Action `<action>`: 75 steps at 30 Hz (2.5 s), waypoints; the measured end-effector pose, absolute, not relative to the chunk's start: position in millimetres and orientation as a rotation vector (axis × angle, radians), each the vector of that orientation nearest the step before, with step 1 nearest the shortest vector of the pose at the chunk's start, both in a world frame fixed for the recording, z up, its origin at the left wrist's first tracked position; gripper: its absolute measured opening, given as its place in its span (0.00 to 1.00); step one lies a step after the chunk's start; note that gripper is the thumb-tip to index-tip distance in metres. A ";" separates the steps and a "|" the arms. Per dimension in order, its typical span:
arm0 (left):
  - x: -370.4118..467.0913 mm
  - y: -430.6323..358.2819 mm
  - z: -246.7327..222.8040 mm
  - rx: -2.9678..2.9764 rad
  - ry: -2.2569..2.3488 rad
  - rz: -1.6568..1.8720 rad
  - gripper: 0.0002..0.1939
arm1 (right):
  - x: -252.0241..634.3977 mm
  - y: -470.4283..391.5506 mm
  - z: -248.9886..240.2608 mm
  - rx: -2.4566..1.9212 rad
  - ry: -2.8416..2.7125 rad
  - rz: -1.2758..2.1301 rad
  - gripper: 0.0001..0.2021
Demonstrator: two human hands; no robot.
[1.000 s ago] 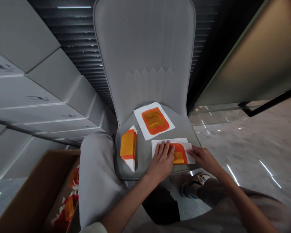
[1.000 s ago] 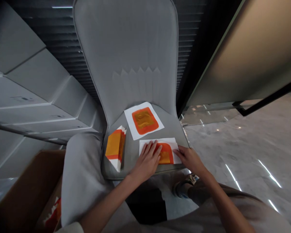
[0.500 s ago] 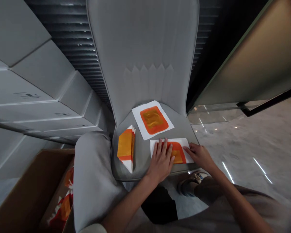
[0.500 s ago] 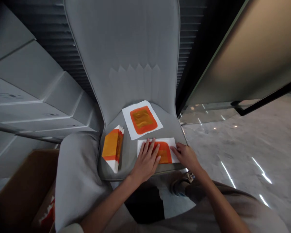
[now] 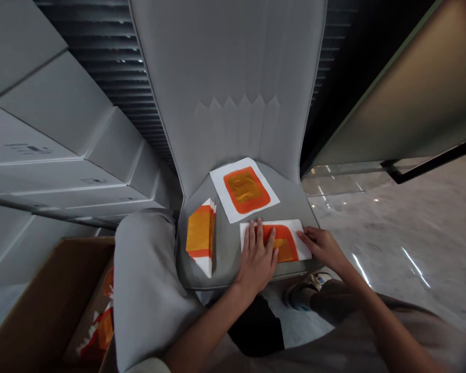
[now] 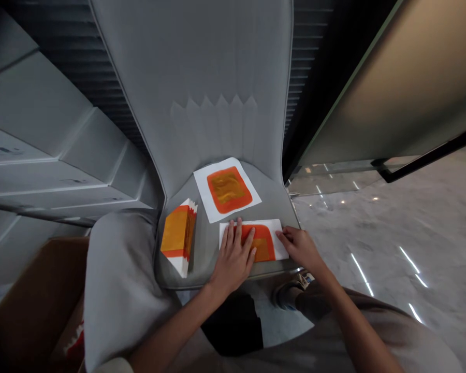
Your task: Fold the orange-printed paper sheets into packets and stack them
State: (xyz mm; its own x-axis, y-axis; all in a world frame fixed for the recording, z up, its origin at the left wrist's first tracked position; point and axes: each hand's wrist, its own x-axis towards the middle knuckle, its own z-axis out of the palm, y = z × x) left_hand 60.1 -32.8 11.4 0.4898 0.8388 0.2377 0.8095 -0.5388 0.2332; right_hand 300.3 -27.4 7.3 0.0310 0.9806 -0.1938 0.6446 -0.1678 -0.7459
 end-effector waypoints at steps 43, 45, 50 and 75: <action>61.3 -24.7 13.1 2.713 1.298 0.397 0.28 | 298.2 -23.8 2.1 -1.943 -1.591 0.850 0.29; 61.8 -25.5 13.3 2.714 1.316 0.406 0.28 | 298.7 -24.0 0.9 -1.951 -1.599 0.841 0.29; 63.1 -26.6 13.4 2.702 1.339 0.407 0.29 | 294.2 -27.4 -1.0 -2.032 -1.618 0.644 0.27; 34.3 -65.5 7.7 2.707 1.520 0.337 0.32 | 230.5 -88.1 2.3 -1.689 -2.427 0.060 0.44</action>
State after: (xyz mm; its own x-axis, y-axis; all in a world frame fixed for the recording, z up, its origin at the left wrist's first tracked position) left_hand 34.3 -65.5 7.7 0.5029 0.8458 0.1780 0.8419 -0.5260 0.1210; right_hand 230.5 -88.1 2.3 -0.3362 0.9331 0.1277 0.9257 0.3523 -0.1378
